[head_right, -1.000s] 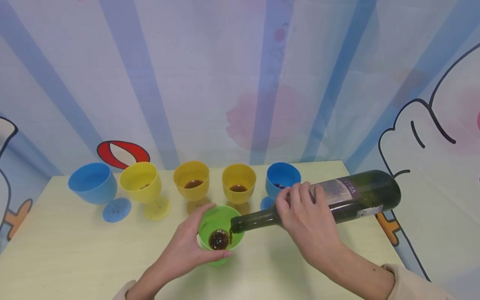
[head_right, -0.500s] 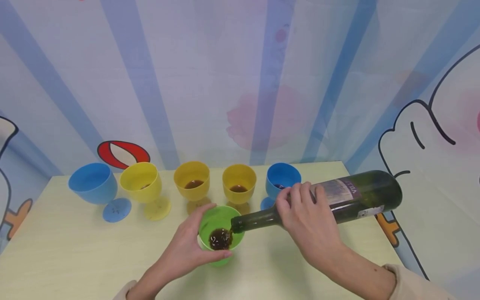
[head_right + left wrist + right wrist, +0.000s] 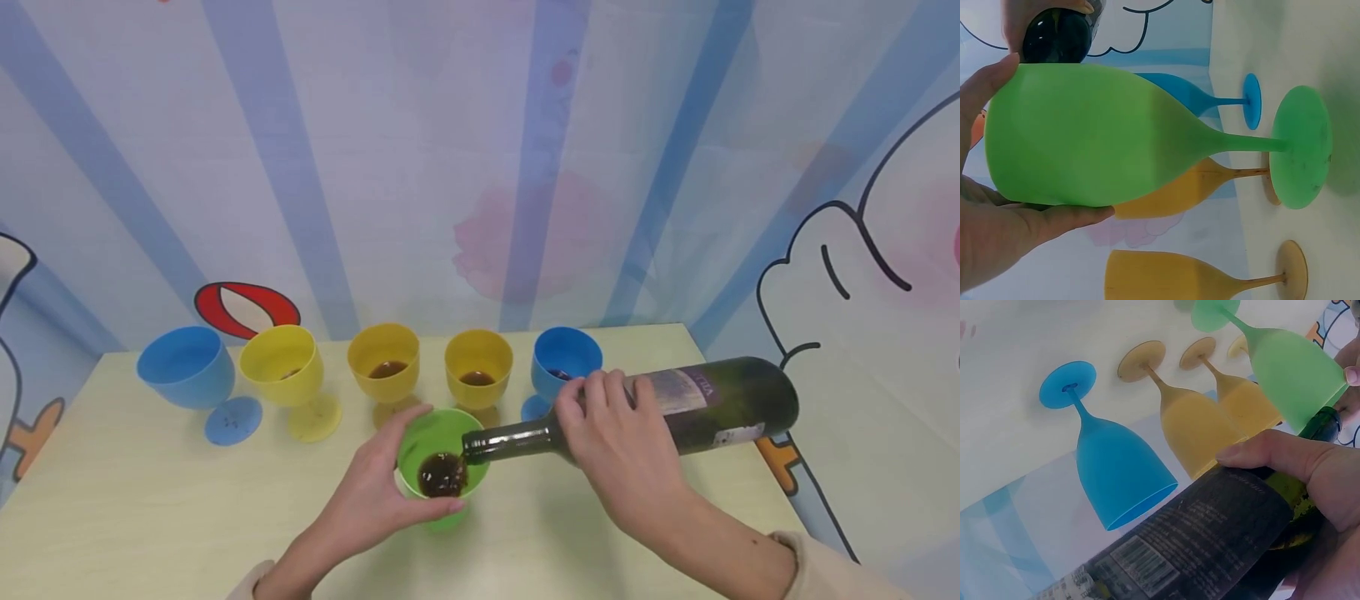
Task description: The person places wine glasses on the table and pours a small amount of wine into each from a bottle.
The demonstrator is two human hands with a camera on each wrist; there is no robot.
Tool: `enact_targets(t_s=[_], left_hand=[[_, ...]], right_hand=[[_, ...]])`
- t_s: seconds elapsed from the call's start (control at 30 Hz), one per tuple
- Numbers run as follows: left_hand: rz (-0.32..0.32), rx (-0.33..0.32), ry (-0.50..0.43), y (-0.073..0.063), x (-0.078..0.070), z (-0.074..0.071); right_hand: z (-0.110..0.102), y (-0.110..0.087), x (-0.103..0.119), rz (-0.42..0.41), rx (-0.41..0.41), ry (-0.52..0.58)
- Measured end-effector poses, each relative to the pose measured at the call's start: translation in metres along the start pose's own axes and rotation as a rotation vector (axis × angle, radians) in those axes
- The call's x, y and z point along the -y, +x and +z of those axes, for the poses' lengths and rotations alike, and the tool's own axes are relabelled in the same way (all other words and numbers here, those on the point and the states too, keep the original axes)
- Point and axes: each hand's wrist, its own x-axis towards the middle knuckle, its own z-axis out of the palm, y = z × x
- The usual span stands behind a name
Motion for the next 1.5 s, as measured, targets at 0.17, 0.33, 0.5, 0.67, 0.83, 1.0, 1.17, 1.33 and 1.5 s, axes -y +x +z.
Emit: enact_targets(t_s=[0.17,0.33,0.5,0.67,0.83,1.0,1.17,1.33,1.5], left_hand=[[0.03,-0.018,0.002,0.0,0.0,0.0],[0.033,-0.027,0.013,-0.001,0.0,-0.001],[0.034,-0.03,0.016,-0.002,-0.001,-0.003],[0.021,-0.044,0.008,-0.003,0.0,-0.005],[-0.036,-0.048,-0.019,-0.006,0.002,-0.009],[-0.117,-0.102,-0.048,-0.013,0.013,-0.019],[-0.225,-0.144,-0.039,-0.025,0.023,-0.042],[-0.365,-0.148,0.009,-0.041,0.039,-0.076],[-0.421,-0.181,0.08,-0.061,0.059,-0.11]], right_hand=[[0.002,0.0,0.0,0.013,0.003,0.05],[0.002,-0.002,0.002,0.029,0.027,0.101],[0.004,-0.003,0.002,0.045,0.048,0.133],[0.009,-0.004,0.002,0.06,0.051,0.195],[0.013,-0.006,0.001,0.079,0.083,0.255],[0.017,-0.009,-0.004,0.139,0.157,0.315],[0.023,-0.013,-0.017,0.204,0.22,0.397],[0.031,-0.021,-0.039,0.292,0.25,0.549],[0.039,-0.028,-0.06,0.372,0.247,0.729]])
